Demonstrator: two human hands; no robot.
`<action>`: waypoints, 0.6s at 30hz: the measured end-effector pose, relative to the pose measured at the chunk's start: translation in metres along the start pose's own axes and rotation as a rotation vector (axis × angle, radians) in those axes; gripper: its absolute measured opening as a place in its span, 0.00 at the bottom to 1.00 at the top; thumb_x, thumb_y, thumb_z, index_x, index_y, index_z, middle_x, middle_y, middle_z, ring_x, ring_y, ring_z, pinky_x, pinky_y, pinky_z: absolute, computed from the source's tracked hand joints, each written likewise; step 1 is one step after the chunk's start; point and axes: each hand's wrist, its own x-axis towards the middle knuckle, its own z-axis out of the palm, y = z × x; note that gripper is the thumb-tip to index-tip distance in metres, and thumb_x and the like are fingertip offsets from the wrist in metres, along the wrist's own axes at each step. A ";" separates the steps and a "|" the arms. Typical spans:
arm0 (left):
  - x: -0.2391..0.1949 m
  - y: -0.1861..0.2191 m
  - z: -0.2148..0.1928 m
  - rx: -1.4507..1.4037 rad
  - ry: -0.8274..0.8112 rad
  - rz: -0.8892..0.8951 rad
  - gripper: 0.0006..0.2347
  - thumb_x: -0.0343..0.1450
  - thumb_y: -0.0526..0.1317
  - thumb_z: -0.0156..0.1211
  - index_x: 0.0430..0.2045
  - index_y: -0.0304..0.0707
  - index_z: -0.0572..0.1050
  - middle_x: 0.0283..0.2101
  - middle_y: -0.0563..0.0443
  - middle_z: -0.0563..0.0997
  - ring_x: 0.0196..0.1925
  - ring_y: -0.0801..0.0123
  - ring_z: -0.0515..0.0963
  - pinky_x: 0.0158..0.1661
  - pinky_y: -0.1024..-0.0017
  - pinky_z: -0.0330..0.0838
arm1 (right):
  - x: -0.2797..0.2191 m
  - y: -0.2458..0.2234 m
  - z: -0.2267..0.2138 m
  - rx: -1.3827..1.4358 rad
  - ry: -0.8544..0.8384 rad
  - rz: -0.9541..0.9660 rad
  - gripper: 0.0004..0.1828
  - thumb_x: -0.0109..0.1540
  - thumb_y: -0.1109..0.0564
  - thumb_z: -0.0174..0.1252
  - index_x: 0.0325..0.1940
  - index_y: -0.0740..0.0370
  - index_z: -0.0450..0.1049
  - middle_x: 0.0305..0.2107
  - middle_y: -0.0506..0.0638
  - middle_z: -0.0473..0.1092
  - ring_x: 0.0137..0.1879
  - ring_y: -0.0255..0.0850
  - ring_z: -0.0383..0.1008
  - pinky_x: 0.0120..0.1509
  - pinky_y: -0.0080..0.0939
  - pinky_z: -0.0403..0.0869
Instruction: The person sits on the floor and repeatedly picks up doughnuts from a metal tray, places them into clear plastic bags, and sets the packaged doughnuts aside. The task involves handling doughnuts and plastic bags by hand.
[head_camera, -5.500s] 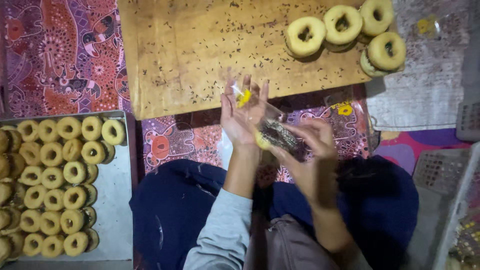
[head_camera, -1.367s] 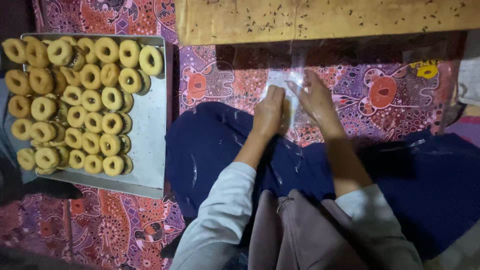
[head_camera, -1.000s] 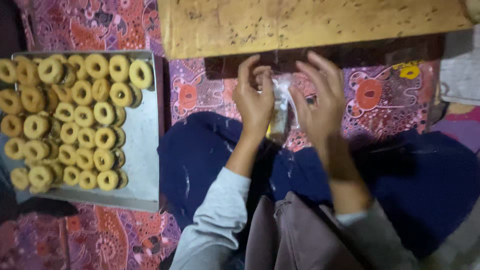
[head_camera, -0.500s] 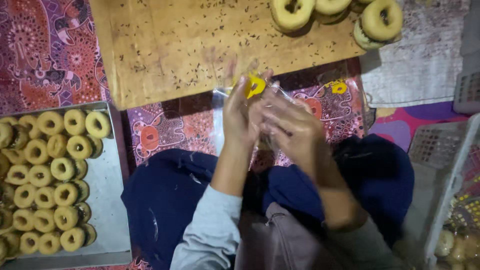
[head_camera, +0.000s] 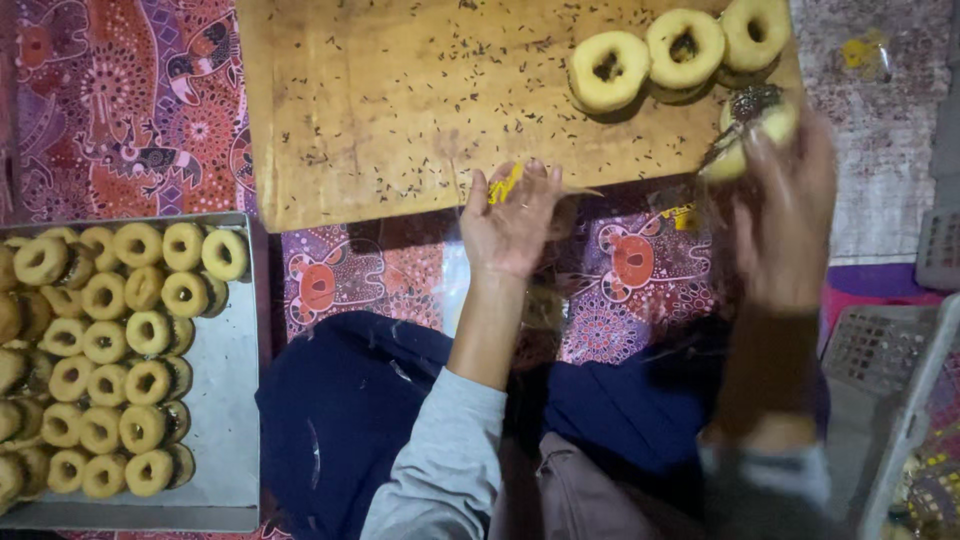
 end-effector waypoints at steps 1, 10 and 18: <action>0.001 0.002 -0.002 -0.039 0.025 0.016 0.17 0.77 0.50 0.51 0.38 0.28 0.71 0.40 0.32 0.76 0.49 0.47 0.77 0.61 0.40 0.69 | -0.038 -0.011 0.011 -0.520 -0.097 -0.262 0.29 0.67 0.64 0.61 0.71 0.67 0.61 0.61 0.63 0.69 0.65 0.45 0.74 0.70 0.44 0.76; -0.033 -0.006 -0.005 0.122 -0.264 0.263 0.18 0.79 0.53 0.50 0.49 0.35 0.71 0.48 0.36 0.76 0.50 0.51 0.79 0.61 0.42 0.70 | -0.133 0.043 0.101 -0.609 -0.099 -0.295 0.34 0.56 0.61 0.72 0.65 0.64 0.69 0.57 0.59 0.65 0.64 0.50 0.69 0.67 0.46 0.72; -0.118 -0.025 -0.016 0.996 -0.087 0.295 0.28 0.77 0.57 0.55 0.64 0.32 0.65 0.54 0.28 0.69 0.55 0.35 0.72 0.58 0.44 0.67 | -0.127 0.054 0.113 -0.759 -0.176 -0.382 0.34 0.58 0.64 0.70 0.69 0.63 0.72 0.68 0.63 0.62 0.72 0.53 0.69 0.75 0.48 0.70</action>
